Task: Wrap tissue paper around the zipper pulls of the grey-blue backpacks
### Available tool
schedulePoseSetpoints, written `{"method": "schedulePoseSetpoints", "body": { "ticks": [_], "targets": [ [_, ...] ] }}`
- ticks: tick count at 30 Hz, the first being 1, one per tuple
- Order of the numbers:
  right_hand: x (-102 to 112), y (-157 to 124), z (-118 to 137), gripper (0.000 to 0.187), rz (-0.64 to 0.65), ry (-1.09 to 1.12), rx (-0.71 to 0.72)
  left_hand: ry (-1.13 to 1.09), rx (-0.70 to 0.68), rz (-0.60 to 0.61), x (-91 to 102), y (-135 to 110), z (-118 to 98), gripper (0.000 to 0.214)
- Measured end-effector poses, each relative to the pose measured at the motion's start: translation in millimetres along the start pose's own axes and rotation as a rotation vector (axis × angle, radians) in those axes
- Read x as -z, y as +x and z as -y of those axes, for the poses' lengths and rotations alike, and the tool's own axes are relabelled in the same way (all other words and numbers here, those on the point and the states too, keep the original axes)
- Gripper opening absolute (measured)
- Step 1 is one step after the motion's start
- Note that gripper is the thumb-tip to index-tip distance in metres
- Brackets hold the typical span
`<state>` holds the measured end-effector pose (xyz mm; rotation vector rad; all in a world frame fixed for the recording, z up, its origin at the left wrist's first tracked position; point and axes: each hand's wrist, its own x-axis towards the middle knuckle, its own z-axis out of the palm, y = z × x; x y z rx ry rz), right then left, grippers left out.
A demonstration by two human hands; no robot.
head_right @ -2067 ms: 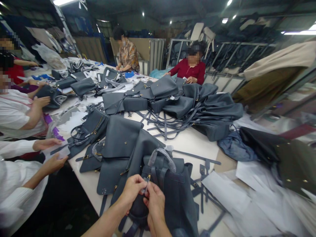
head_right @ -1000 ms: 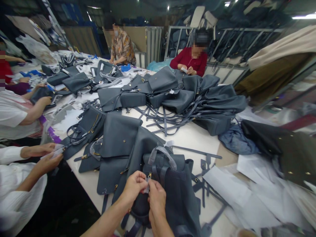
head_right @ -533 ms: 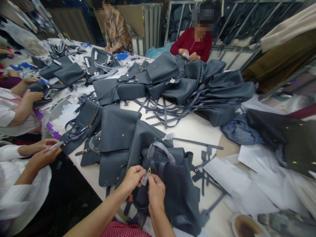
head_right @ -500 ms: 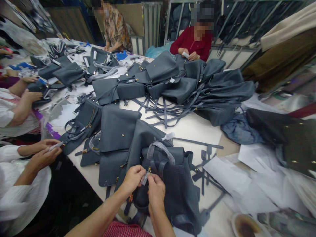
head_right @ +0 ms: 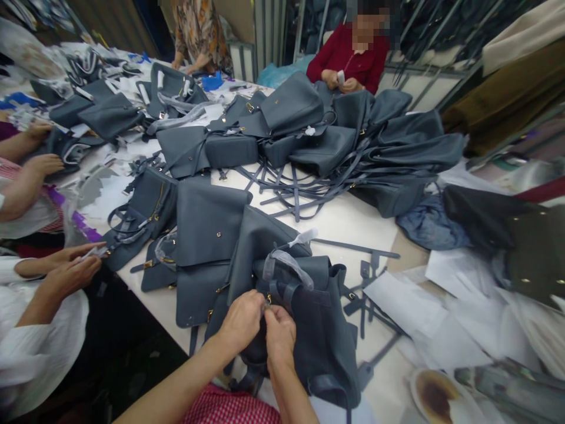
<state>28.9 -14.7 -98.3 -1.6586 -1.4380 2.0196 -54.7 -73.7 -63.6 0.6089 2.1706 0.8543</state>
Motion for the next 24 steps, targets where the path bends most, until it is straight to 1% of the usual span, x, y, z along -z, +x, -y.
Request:
{"method": "schedulePoseSetpoints", "body": {
  "ticks": [2, 5, 8, 10, 12, 18, 24],
  "targets": [
    [0.9, 0.7, -0.3, 0.025, 0.005, -0.007, -0.012, -0.096, 0.034, 0.052, 5.8, 2.3, 3.5, 0.024],
    [3.4, 2.1, -0.5, 0.027, 0.024, -0.016, -0.023, -0.283, 0.15, 0.143, 10.2, 9.3, 11.4, 0.025],
    [6.5, 2.4, -0.3, 0.029, 0.044, -0.019, -0.017, -0.462, 0.274, 0.197, 7.7, 15.8, 19.2, 0.018],
    [8.1, 1.8, -0.3, 0.029, 0.055, -0.019, -0.01, -0.557, 0.336, 0.213, 4.3, 17.7, 23.4, 0.009],
    [8.9, 1.1, -1.0, 0.029, 0.064, -0.021, -0.005, -0.625, 0.384, 0.229, 1.2, 18.0, 27.0, 0.006],
    [9.6, 1.5, -5.3, 0.027, 0.076, -0.046, 0.01, -0.703, 0.439, 0.236, -4.2, 17.2, 33.4, 0.013],
    [13.0, -0.4, -4.5, 0.025, 0.102, -0.046, 0.036, -0.644, 0.43, 0.219, -8.6, 18.5, 30.8, 0.012]
  ]
}}
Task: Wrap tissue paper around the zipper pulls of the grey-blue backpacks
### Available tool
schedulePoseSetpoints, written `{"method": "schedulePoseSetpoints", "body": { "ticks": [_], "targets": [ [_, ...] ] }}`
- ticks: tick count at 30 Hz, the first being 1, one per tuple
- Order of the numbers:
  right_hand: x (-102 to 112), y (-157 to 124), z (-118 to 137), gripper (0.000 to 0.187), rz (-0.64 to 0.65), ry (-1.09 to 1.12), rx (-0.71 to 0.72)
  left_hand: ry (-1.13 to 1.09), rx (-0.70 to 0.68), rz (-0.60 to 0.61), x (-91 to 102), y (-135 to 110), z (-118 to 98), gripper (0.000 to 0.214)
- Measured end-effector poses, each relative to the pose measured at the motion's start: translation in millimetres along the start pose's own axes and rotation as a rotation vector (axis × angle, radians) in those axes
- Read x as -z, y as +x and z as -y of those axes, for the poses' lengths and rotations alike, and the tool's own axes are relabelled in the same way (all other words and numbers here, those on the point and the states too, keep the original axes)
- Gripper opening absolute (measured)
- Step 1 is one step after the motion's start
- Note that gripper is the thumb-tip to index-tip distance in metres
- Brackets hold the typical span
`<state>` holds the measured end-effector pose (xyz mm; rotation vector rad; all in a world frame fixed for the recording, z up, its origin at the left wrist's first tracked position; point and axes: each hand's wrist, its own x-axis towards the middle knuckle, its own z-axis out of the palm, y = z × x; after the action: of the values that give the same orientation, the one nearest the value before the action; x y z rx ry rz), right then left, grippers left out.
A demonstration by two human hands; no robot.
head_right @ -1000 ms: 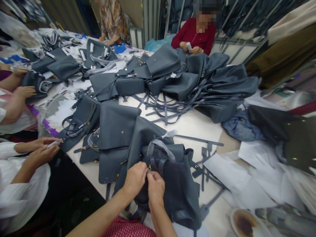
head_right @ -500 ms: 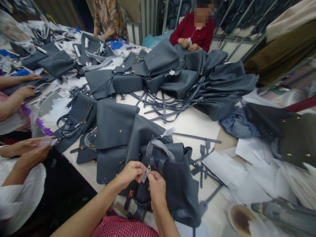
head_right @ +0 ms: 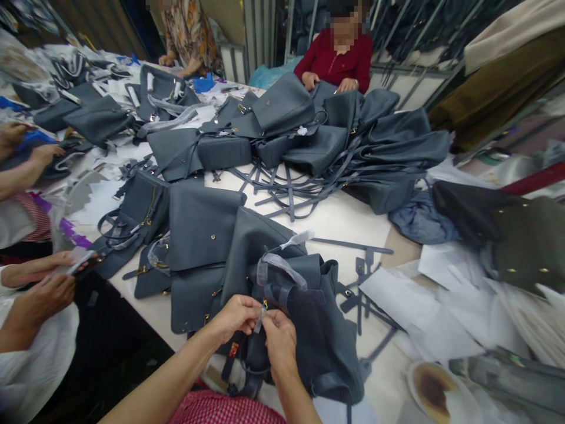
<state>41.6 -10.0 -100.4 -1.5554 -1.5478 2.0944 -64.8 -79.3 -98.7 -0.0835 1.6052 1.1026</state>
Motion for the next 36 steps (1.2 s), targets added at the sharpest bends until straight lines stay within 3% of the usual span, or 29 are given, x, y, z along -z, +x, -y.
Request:
{"method": "schedulePoseSetpoints", "body": {
  "ticks": [5, 10, 17, 26, 31, 36],
  "targets": [
    [3.1, -1.0, 5.2, 0.027, 0.021, 0.019, -0.006, 0.088, -0.065, -0.083, -7.8, -2.7, -1.3, 0.005],
    [0.0, 2.2, 7.2, 0.044, -0.008, 0.022, -0.013, 0.152, -0.136, -0.163, -16.0, -7.8, -0.1, 0.003],
    [-1.5, 1.1, 3.5, 0.044, -0.038, -0.084, 0.107, 0.228, -0.213, -0.224, -18.7, -9.2, 2.5, 0.01],
    [-5.0, 9.3, 1.8, 0.033, -0.069, -0.077, 0.215, 0.134, -0.151, -0.148, -19.7, -14.7, 0.1, 0.01],
    [-7.7, 6.3, 5.1, 0.029, -0.071, 0.004, 0.192, -0.057, -0.05, -0.007, -14.6, -27.4, 3.6, 0.022],
    [-8.1, 5.9, 11.4, 0.03, -0.066, 0.033, 0.139, -0.196, -0.025, -0.004, -15.8, -23.8, 7.8, 0.015]
  ]
}}
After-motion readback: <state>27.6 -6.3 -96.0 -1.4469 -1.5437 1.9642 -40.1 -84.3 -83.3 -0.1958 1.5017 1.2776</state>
